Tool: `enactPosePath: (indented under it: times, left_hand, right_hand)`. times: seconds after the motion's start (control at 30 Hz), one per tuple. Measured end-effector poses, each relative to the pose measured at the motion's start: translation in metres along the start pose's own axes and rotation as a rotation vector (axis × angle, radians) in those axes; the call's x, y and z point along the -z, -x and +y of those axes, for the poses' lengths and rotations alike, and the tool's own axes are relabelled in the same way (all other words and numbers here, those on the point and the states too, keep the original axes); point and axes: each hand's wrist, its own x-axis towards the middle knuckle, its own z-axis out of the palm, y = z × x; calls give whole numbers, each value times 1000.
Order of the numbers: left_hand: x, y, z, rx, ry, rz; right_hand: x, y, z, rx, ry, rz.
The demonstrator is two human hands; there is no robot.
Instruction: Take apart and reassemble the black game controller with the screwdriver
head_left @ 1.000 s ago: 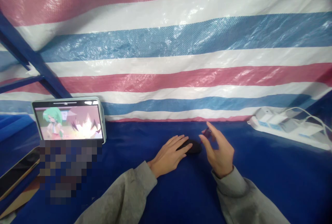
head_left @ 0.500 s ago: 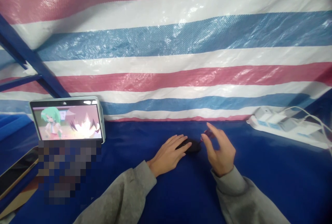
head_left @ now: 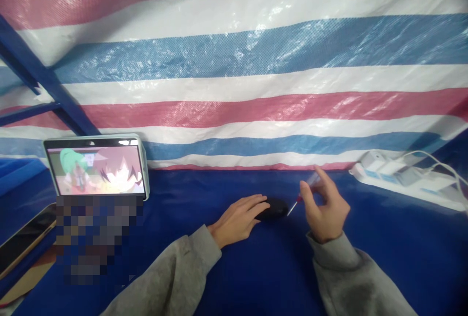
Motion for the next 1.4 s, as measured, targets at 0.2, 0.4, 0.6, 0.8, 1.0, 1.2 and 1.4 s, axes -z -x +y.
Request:
enactPosePath:
  times: [0.2,0.4,0.6,0.8,1.0,1.2,1.4]
  left_hand:
    - [5,-1,3,110,65,36]
    - [9,-6,1,167,223,85]
    - [6,-9,-3,351,57,100]
    - [-3,-9,-11,390,-61,90]
    - [-9,-6,-15,322,-101,103]
    - [-9,-5,-17,279,-93,115]
    - [-5,-5,-11,226,-90,202]
  right_hand:
    - [-1,5,29,-46,178,-423]
    - [-13,32,51,65,258,-741]
    - [-11,30,38,-129,257,-964]
    - [-5,17,16,-249,345,-1070]
    - [-5,21,17,12,241,-875]
    - [-14,33,25,290,6,-910]
    - [-13,33,25,257,-9,-907]
